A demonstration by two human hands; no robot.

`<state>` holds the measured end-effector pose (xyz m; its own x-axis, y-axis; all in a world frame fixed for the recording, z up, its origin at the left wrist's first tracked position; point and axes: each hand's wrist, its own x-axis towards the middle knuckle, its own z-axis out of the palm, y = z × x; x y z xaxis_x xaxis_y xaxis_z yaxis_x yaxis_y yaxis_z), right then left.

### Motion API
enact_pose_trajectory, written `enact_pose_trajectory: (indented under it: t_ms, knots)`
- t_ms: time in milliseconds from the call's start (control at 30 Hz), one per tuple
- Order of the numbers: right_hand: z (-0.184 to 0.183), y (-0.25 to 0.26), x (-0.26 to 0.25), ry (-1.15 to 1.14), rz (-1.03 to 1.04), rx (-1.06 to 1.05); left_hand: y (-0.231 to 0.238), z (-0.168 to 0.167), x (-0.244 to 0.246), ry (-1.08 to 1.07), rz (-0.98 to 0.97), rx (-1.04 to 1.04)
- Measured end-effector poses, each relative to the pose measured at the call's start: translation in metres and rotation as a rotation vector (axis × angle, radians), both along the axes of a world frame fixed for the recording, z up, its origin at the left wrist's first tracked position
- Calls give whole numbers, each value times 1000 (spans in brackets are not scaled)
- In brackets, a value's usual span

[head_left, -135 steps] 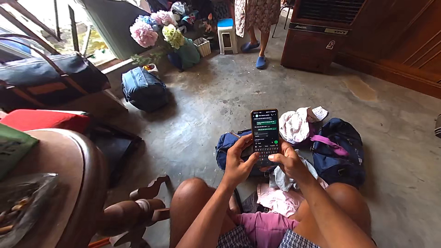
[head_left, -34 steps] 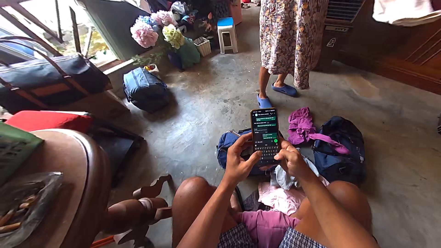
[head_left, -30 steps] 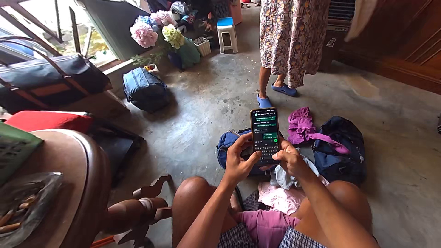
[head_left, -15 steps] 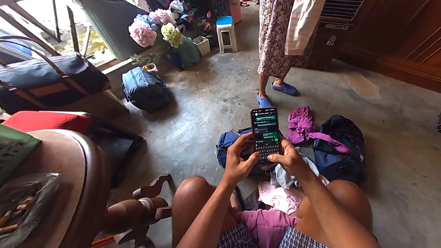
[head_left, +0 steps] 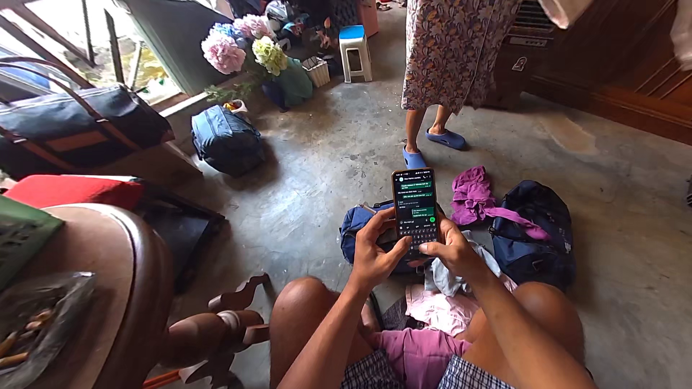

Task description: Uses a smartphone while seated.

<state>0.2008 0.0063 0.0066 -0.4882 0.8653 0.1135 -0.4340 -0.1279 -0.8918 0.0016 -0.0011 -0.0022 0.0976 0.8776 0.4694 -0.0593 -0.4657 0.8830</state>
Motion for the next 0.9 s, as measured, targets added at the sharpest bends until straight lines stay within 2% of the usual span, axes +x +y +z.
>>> enact_pose_trajectory:
  t_ms: [900]
  knots:
    - [-2, 1, 1, 7, 22, 2, 1, -2, -2, -24, -17, -20]
